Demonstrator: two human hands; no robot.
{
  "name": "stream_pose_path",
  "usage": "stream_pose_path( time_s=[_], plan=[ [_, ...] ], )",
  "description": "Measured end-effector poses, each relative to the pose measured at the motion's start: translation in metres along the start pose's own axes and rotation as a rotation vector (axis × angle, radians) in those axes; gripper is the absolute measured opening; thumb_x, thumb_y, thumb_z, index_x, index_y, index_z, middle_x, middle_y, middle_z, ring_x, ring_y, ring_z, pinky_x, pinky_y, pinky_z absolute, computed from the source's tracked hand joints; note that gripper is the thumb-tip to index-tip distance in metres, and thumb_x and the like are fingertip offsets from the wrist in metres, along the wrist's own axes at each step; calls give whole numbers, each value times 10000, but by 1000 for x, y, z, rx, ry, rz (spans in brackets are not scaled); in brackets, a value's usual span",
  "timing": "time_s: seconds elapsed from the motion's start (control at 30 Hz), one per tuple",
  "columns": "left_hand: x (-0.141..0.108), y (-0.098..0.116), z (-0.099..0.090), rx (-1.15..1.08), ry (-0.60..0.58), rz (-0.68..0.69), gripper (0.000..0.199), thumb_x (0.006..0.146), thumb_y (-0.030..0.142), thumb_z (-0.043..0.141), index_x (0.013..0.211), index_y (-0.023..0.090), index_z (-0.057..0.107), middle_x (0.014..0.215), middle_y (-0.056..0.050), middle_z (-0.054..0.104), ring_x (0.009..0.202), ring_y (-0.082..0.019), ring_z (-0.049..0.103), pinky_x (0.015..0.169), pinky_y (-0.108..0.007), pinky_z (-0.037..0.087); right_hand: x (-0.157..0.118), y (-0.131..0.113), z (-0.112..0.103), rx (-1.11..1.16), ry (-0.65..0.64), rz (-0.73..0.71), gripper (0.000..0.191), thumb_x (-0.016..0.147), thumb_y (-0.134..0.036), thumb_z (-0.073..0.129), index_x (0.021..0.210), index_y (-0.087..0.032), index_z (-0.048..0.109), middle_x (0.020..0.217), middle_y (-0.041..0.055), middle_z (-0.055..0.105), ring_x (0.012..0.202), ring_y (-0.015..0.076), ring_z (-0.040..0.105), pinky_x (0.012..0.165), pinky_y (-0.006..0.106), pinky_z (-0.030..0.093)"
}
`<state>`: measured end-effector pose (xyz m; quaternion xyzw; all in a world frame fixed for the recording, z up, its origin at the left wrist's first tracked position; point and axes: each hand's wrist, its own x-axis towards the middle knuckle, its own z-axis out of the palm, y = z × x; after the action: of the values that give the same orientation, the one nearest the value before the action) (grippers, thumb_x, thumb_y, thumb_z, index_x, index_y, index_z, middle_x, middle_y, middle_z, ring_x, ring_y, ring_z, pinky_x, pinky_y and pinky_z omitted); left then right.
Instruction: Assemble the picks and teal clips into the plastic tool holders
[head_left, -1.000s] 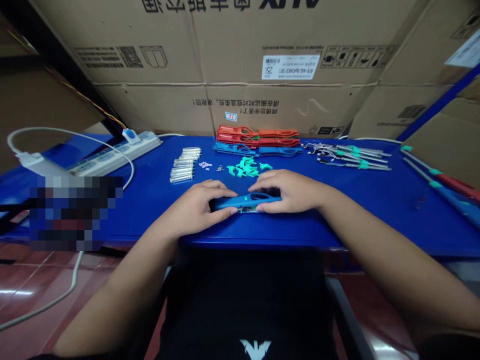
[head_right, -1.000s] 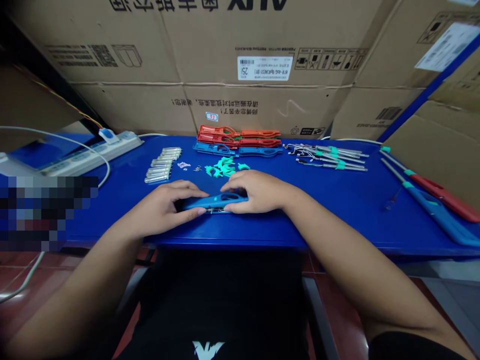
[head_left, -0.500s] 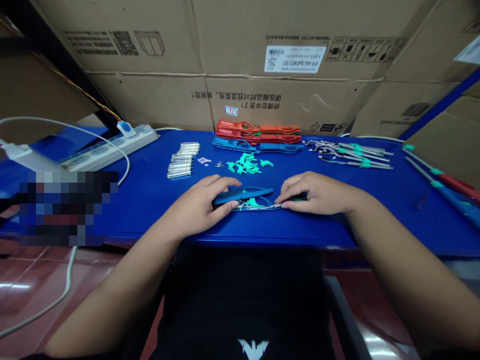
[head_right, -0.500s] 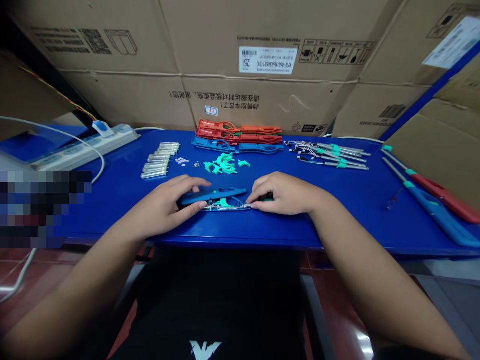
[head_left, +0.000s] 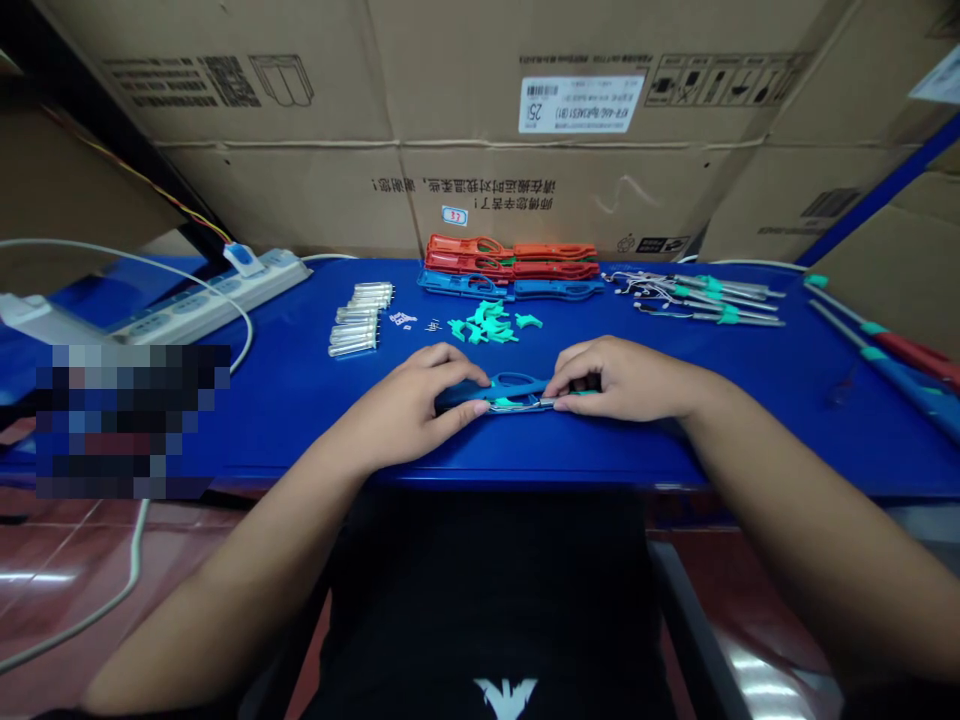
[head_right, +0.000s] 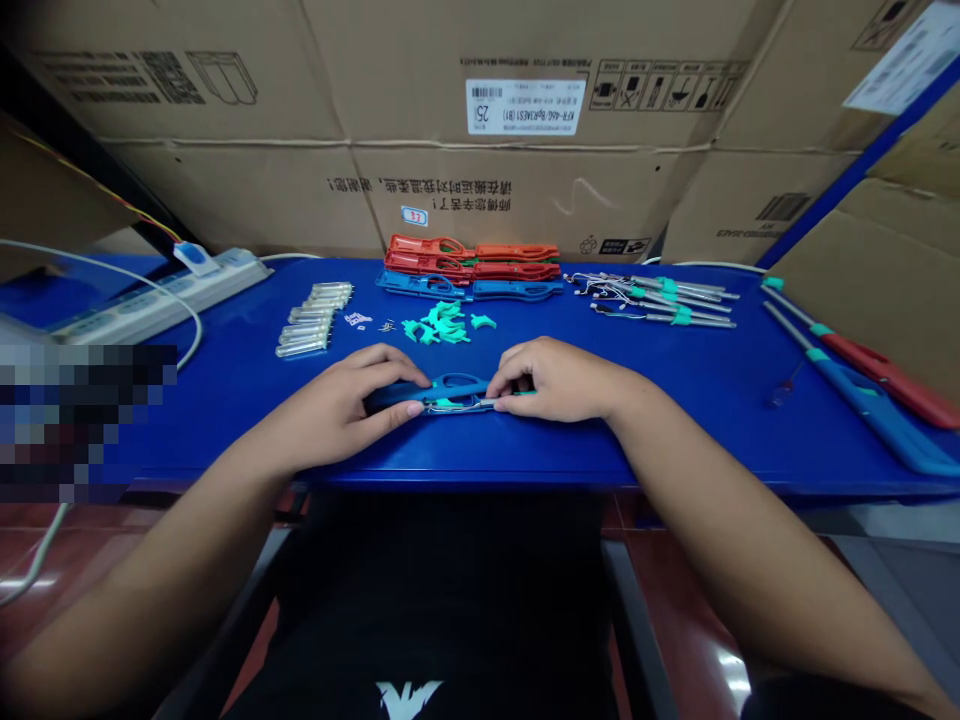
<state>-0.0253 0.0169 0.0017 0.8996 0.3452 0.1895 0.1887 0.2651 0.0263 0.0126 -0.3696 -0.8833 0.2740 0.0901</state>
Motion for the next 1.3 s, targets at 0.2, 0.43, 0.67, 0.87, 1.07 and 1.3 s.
stream_pose_path(
  time_s=[0.2, 0.43, 0.67, 0.87, 1.07, 1.3],
  plan=[
    [12, 13, 15, 18, 60, 68, 194, 951, 253, 556, 1045, 221, 723, 1126, -77, 610, 1066, -215, 598, 983, -409, 494, 0, 0, 1, 8, 15, 42, 192, 855, -324, 649, 965, -216, 763, 925, 34, 712, 810, 160, 638, 747, 303, 494],
    [12, 6, 23, -34, 82, 84, 189, 927, 210, 603, 1021, 229, 766, 1073, -69, 635, 1018, -190, 631, 941, -369, 520, 0, -6, 6, 23, 46, 179, 153, 813, -329, 684, 898, -229, 765, 853, 9, 718, 740, 149, 624, 663, 278, 465],
    [11, 5, 23, -49, 102, 78, 167, 917, 194, 618, 994, 233, 760, 1077, -52, 654, 1008, -172, 647, 929, -341, 520, -1, -7, 11, 7, 56, 260, 128, 810, -306, 697, 899, -232, 751, 879, 14, 717, 770, 159, 639, 686, 273, 461],
    [9, 10, 18, -50, 98, 80, 102, 903, 172, 601, 930, 190, 697, 1089, -55, 679, 1028, -183, 656, 941, -345, 523, -9, 0, 14, -47, 78, -10, 314, 915, -281, 616, 1223, -262, 674, 985, 45, 652, 854, 168, 606, 778, 296, 462],
    [7, 6, 18, -17, 86, 102, 150, 932, 199, 563, 956, 192, 711, 1125, -69, 668, 1073, -191, 650, 969, -369, 525, -11, 3, 19, -163, 53, -191, 342, 988, -229, 497, 1265, -303, 683, 896, 39, 568, 816, 163, 550, 716, 285, 425],
    [0, 4, 16, 48, 67, 152, 199, 927, 193, 559, 1022, 193, 734, 1200, -83, 670, 1110, -203, 651, 1002, -387, 529, -11, -2, 21, -198, 69, -190, 346, 999, -241, 474, 1267, -286, 688, 867, 41, 562, 795, 161, 552, 706, 286, 436]
  ],
)
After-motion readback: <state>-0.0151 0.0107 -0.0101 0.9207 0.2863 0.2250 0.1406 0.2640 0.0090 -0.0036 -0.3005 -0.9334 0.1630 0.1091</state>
